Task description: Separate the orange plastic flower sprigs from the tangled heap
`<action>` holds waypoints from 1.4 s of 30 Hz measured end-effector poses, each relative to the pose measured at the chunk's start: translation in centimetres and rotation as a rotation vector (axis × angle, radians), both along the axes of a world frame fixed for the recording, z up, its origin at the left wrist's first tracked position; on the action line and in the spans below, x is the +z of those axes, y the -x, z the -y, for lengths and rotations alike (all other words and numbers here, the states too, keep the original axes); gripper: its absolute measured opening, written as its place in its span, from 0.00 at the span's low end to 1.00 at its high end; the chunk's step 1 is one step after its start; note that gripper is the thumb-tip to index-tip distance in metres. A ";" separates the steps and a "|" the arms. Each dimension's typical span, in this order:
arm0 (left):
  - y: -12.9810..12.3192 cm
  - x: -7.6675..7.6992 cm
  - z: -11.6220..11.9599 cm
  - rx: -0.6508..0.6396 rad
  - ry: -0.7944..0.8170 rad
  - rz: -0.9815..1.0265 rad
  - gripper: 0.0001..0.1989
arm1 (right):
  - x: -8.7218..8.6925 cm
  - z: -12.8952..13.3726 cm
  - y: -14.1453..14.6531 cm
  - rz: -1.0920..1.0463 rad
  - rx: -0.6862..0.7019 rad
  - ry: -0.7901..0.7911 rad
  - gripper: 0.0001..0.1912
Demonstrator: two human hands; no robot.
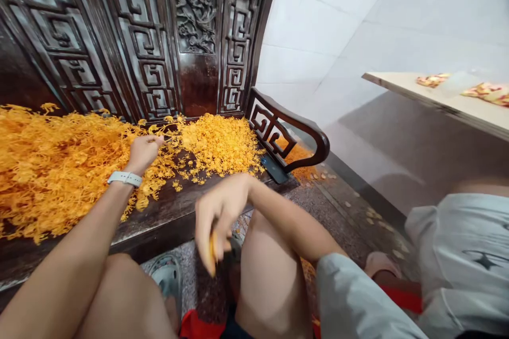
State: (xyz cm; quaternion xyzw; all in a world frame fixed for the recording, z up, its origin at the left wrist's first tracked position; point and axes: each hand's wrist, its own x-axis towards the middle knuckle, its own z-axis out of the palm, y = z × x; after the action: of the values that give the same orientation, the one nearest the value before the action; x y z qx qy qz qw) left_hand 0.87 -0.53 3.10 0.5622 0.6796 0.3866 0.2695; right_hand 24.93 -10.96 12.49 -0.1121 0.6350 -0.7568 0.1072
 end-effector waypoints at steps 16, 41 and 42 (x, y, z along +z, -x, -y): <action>-4.0 -0.2 1.1 -0.166 -0.048 0.266 0.14 | -6.7 -8.3 -2.1 0.163 -1.570 -0.006 0.05; -8.3 2.7 4.0 -0.481 -0.538 -0.214 0.10 | -4.8 -6.5 -3.2 -0.024 -1.563 -0.829 0.21; -8.4 2.8 4.0 -0.483 -0.527 -0.173 0.09 | -4.7 -6.4 -3.0 -0.029 -1.557 -0.825 0.22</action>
State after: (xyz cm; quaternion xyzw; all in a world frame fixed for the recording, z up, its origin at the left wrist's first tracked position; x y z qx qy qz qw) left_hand 9.31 -4.56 5.94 0.7873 0.4245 0.4245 0.1404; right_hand 27.89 -4.58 7.77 0.3906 0.7550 -0.3238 -0.4154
